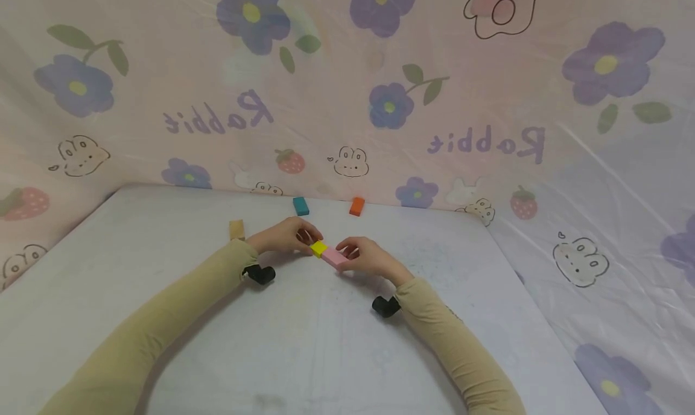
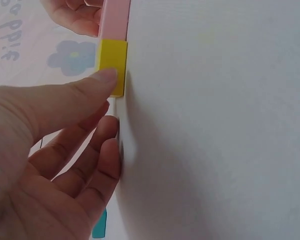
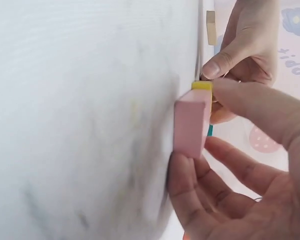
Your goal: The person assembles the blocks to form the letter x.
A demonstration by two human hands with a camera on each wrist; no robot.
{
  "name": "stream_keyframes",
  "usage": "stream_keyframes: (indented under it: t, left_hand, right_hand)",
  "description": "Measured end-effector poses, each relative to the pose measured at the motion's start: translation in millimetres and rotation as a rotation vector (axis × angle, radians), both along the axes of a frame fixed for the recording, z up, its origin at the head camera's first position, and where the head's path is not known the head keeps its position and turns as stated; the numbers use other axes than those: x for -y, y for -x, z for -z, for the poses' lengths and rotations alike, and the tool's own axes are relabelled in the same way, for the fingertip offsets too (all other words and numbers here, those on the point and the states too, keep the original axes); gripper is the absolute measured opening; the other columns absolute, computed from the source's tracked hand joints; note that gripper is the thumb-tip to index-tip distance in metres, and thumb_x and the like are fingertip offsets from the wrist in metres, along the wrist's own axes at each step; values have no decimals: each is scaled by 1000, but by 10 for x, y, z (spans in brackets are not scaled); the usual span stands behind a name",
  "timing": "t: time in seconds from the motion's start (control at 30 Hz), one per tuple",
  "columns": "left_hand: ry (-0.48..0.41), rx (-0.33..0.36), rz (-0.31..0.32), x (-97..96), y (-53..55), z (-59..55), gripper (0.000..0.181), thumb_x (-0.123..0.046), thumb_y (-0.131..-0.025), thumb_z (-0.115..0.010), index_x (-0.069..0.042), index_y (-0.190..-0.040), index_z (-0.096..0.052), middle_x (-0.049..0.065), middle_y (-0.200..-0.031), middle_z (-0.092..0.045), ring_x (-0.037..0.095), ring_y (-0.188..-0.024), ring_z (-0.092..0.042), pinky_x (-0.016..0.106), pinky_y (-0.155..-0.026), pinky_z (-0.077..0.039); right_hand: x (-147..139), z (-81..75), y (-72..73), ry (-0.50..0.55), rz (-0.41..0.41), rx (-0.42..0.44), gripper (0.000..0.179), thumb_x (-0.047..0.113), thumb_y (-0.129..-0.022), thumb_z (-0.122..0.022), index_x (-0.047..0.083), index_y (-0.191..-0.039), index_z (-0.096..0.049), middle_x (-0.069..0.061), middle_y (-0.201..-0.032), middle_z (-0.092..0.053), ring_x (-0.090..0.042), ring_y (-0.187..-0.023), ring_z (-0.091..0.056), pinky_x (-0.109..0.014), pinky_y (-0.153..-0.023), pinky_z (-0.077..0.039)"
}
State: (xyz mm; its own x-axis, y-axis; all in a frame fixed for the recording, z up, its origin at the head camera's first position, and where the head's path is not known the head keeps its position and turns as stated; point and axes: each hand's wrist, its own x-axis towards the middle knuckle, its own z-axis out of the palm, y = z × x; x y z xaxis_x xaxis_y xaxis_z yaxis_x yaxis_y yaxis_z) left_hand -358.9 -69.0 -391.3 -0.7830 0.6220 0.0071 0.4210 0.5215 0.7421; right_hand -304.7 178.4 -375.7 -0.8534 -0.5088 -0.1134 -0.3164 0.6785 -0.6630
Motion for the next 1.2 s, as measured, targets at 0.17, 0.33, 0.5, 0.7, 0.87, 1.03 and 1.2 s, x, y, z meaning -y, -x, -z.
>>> stream_keyframes:
  t: [0.17, 0.33, 0.5, 0.7, 0.87, 1.03, 1.2]
  left_hand:
    - [-6, 12, -7, 17, -16, -24, 34, -5, -82, -75, -5, -115, -67, 3, -106, -67, 18, -92, -59, 27, -81, -50]
    - [-9, 20, -11, 8, -23, -28, 33, -4, -83, -74, -5, -115, -67, 3, -106, -66, 19, -93, -59, 27, -82, -50]
    - [-11, 15, -6, 0, -24, -32, 31, -4, -83, -74, -4, -113, -68, 1, -103, -67, 20, -92, -59, 26, -80, -51]
    - [-10, 3, -4, -8, -22, -34, 30, -4, -83, -74, -3, -112, -69, 1, -103, -67, 20, -92, -59, 26, -81, -50]
    - [-18, 3, -12, -17, -23, -18, 28, -4, -83, -74, -5, -111, -69, 1, -103, -67, 19, -91, -58, 27, -80, -50]
    - [-19, 8, -19, -8, -22, -21, 30, -5, -82, -75, -5, -112, -69, 1, -103, -67, 20, -92, -58, 26, -80, -51]
    - [-35, 2, -7, 52, 8, -24, 34, -6, -82, -75, -3, -115, -67, 4, -104, -66, 18, -93, -61, 27, -81, -51]
  right_hand:
    - [10, -16, 32, 23, 36, 66, 35, 20, -89, -69, 9, -121, -61, -6, -104, -62, -21, -92, -58, -32, -78, -50]
    - [9, -6, 46, 46, 26, 73, 33, 13, -89, -67, 6, -121, -62, -8, -104, -62, -21, -90, -59, -31, -77, -50]
    - [11, 6, 47, 59, 20, 63, 34, 12, -89, -68, 5, -121, -62, -9, -104, -62, -23, -90, -57, -32, -77, -50]
    - [20, 7, 52, 53, 20, 57, 32, 12, -88, -68, 6, -119, -63, -7, -102, -62, -21, -89, -57, -31, -76, -49]
    - [17, 12, 52, 47, 23, 57, 31, 12, -89, -67, 6, -119, -63, -7, -102, -62, -21, -89, -58, -32, -78, -50]
    - [28, 0, 42, 35, 47, 63, 31, 13, -89, -67, 8, -119, -64, -5, -102, -62, -21, -90, -57, -31, -79, -49]
    - [36, 1, 35, 23, 70, 64, 30, 15, -89, -67, 11, -119, -64, -4, -102, -62, -21, -91, -57, -32, -79, -49]
